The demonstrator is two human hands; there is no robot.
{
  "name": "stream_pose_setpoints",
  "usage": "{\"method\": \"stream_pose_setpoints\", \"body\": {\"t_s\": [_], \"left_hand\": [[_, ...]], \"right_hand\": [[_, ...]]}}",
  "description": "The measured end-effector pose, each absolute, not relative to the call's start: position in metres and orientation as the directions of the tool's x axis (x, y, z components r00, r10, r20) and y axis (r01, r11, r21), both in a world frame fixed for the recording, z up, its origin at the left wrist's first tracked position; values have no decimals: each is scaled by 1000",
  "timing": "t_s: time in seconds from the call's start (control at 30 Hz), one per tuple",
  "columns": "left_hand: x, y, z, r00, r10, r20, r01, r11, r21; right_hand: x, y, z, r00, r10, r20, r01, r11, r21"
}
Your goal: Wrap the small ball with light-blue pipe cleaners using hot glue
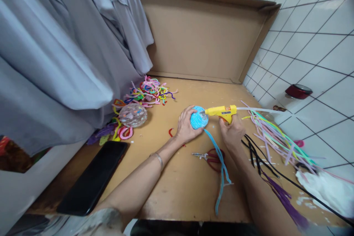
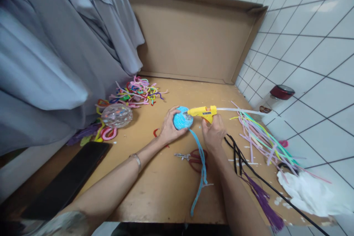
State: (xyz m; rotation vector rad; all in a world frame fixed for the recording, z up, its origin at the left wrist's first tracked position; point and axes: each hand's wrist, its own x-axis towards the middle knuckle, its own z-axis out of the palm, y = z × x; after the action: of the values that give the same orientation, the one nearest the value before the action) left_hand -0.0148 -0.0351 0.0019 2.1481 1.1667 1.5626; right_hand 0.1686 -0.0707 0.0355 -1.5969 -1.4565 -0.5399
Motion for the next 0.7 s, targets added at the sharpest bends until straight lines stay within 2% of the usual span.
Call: {"method": "stream_pose_setpoints", "body": {"t_s": [0.13, 0.4, 0.7], "left_hand": [[-15, -36, 3, 115, 721, 683, 460, -648, 607], [-15, -34, 1, 113, 724, 681, 460, -645, 610], [-15, -35, 2, 129, 709, 694, 454, -664, 594]], "right_hand": [[169, -72, 37, 196, 585, 787, 947, 94, -306], [169, -71, 37, 257, 592, 764, 928, 71, -367], [167, -72, 36, 244, 598, 764, 936, 62, -347]]}}
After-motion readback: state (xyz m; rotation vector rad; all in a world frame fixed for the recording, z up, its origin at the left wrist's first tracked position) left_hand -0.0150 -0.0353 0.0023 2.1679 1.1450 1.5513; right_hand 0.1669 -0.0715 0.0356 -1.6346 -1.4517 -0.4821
